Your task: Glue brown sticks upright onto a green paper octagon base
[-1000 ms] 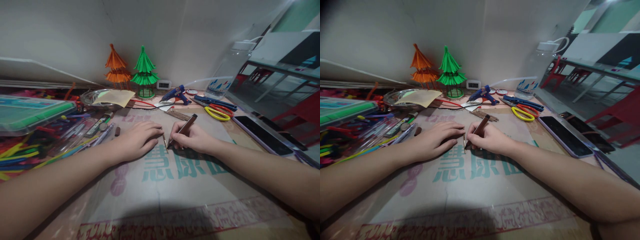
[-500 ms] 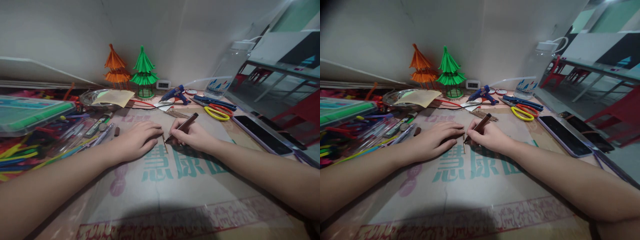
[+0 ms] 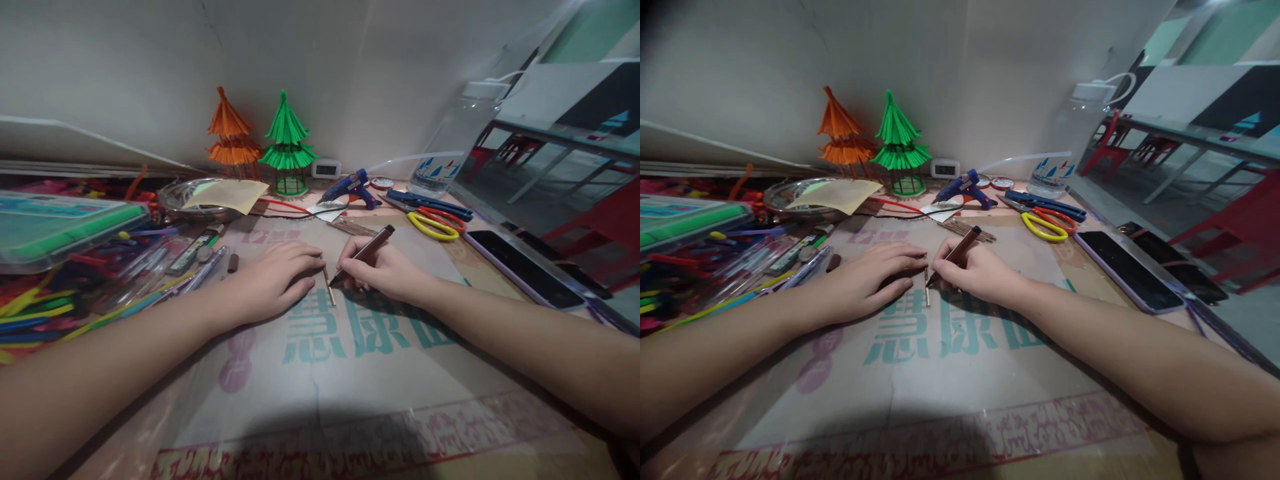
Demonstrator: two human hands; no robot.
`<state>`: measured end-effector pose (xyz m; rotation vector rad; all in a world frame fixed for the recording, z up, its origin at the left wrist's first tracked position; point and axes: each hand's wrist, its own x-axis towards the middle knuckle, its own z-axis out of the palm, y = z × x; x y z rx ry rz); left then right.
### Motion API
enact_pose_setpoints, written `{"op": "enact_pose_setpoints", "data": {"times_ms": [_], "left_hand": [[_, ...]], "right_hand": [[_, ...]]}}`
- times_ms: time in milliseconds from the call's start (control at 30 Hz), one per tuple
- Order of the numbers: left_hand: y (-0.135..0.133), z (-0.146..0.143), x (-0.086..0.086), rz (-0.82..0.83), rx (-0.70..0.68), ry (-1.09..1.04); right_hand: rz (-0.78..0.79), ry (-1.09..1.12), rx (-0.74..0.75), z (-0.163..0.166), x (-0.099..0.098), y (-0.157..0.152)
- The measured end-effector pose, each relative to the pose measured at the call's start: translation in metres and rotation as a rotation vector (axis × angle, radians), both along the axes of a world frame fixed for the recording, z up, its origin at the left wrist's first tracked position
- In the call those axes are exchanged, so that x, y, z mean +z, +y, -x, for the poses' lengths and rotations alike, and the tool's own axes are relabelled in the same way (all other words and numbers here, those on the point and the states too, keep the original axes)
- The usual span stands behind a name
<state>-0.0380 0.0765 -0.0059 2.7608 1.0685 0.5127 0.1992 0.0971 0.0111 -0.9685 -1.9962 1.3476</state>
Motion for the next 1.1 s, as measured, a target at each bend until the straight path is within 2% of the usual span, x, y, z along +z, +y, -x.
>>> {"op": "enact_pose_setpoints", "data": {"times_ms": [100, 433, 667, 900, 1100], "left_hand": [[-0.0001, 0.0000, 0.0000, 0.000, -0.004, -0.005], [0.0014, -0.0007, -0.0001, 0.005, -0.005, 0.002], [0.0001, -0.0009, 0.0003, 0.006, 0.005, 0.007], [0.0011, -0.0006, -0.0007, 0.007, 0.002, 0.008], [0.0009, -0.0007, 0.0003, -0.005, -0.017, 0.009]], "right_hand": [[0.014, 0.006, 0.025, -0.0006, 0.0005, -0.0007], [-0.034, -0.006, -0.067, 0.0026, -0.0010, -0.0003], [-0.020, 0.013, 0.042, -0.0012, -0.0001, -0.0003], [-0.071, -0.002, -0.041, 0.0014, -0.0024, -0.0004], [-0.063, 0.004, -0.039, 0.0015, -0.0003, -0.0015]]}}
